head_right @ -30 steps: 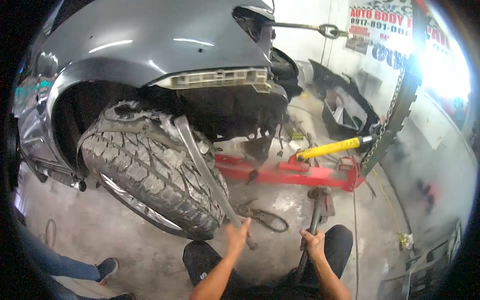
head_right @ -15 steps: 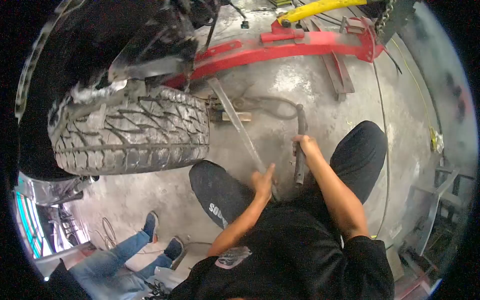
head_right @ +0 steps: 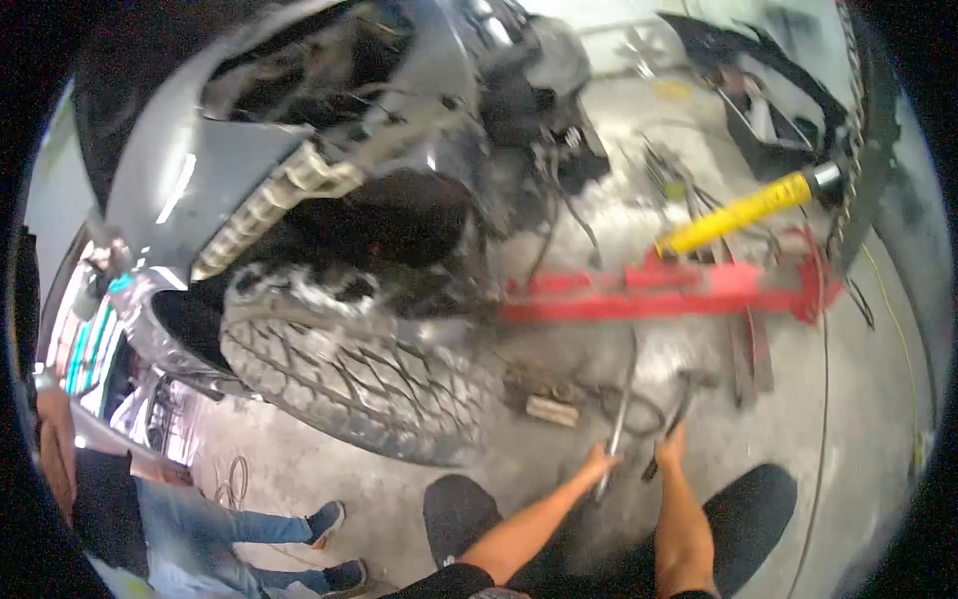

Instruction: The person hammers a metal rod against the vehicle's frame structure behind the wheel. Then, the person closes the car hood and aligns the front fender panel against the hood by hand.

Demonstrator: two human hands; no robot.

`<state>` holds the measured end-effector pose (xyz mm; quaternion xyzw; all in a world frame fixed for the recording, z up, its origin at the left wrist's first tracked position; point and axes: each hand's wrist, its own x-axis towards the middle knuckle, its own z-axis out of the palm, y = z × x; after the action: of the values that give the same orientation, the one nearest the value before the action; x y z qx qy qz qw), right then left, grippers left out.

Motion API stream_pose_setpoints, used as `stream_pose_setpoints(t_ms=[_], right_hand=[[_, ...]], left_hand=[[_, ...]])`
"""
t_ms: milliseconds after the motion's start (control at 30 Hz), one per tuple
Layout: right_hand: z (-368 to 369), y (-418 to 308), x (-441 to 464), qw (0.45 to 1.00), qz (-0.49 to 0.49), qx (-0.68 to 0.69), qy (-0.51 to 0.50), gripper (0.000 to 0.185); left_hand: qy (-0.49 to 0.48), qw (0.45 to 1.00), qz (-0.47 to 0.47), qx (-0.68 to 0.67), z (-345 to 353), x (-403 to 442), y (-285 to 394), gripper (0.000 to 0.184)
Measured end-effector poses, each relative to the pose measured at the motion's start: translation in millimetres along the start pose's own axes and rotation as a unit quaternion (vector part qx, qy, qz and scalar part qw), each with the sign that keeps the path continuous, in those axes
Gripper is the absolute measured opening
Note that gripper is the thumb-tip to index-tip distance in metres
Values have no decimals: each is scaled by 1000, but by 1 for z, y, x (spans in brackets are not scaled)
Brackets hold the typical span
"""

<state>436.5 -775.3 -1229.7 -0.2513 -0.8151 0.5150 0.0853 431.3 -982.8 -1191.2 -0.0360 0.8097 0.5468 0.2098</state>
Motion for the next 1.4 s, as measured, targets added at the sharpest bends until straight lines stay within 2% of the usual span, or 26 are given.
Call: stream_pose_setpoints(t_ms=[67,100,133,167,233,300,367,433,467,500,533,600,667,700,767,800,833,867,933,967,1033,1100,1133,1167,1200,1400], right_hand=[[22,34,-2,1000,9,-15,10,64],[38,60,7,1000,22,-9,18,63],[39,51,5,995,96,-30,-10,62],[33,37,-4,983,170,-52,-39,61],[9,-27,-20,970,227,13,-80,62],[3,-56,-21,968,223,-40,-107,63],[11,-65,-26,961,151,-201,-115,63],[26,-54,-32,978,87,-123,-146,64],[26,-52,-39,982,58,-83,-159,65],[9,-68,-60,970,-92,-163,-157,61],[-1,-80,-75,966,-97,-160,-176,59],[-30,-103,-106,959,-105,-157,-212,55],[-62,-125,-134,955,100,-90,-265,56],[-80,-138,-146,936,202,-56,-284,57],[-116,-170,-161,929,215,-72,-293,51],[-132,-188,-165,925,221,-79,-298,49],[-148,-203,-166,936,178,-88,-291,49],[-163,-206,-164,944,135,-97,-285,48],[-199,-248,-154,958,44,-110,-262,49],[-224,-278,-151,961,-1,-121,-249,49],[-241,-261,-140,975,42,-45,-214,47],[-261,-264,-122,952,177,94,-232,48],[-281,-314,-116,935,231,137,-231,47],[-306,-393,-108,913,287,176,-232,46],[-322,-435,-101,911,289,183,-232,46],[-331,-576,-82,931,206,145,-264,42]], left_hand=[[-84,993,-61,63,-3,5,-7,68],[-63,995,-20,76,3,6,-28,64],[-44,995,17,90,5,12,-41,61],[-80,991,34,105,-3,11,-30,58],[-154,978,59,131,-16,-24,16,52],[-208,961,127,132,-31,-53,70,47],[-239,944,180,138,-59,-90,140,43],[-250,930,225,150,-103,-132,236,41],[-231,930,239,155,-127,-151,285,39],[-213,930,253,159,-153,-171,333,36],[-197,929,266,163,-180,-191,380,34],[-62,908,328,254,-237,-233,465,27],[95,850,454,248,-294,-263,543,19],[171,800,469,334,-322,-282,597,12],[267,729,598,201,-378,-277,648,22],[331,707,574,247,-404,-278,680,11],[394,681,543,293,-431,-280,711,4],[452,654,506,335,-457,-281,743,14],[485,634,460,389,-518,-261,778,16],[478,652,433,398,-546,-252,791,17],[461,686,367,427,-585,-235,809,19],[436,716,286,463,-607,-223,815,21],[431,760,278,400,-605,-218,812,24],[426,758,232,436,-602,-220,815,24],[421,753,180,473,-601,-224,815,24],[471,722,243,445,-603,-220,809,22]])
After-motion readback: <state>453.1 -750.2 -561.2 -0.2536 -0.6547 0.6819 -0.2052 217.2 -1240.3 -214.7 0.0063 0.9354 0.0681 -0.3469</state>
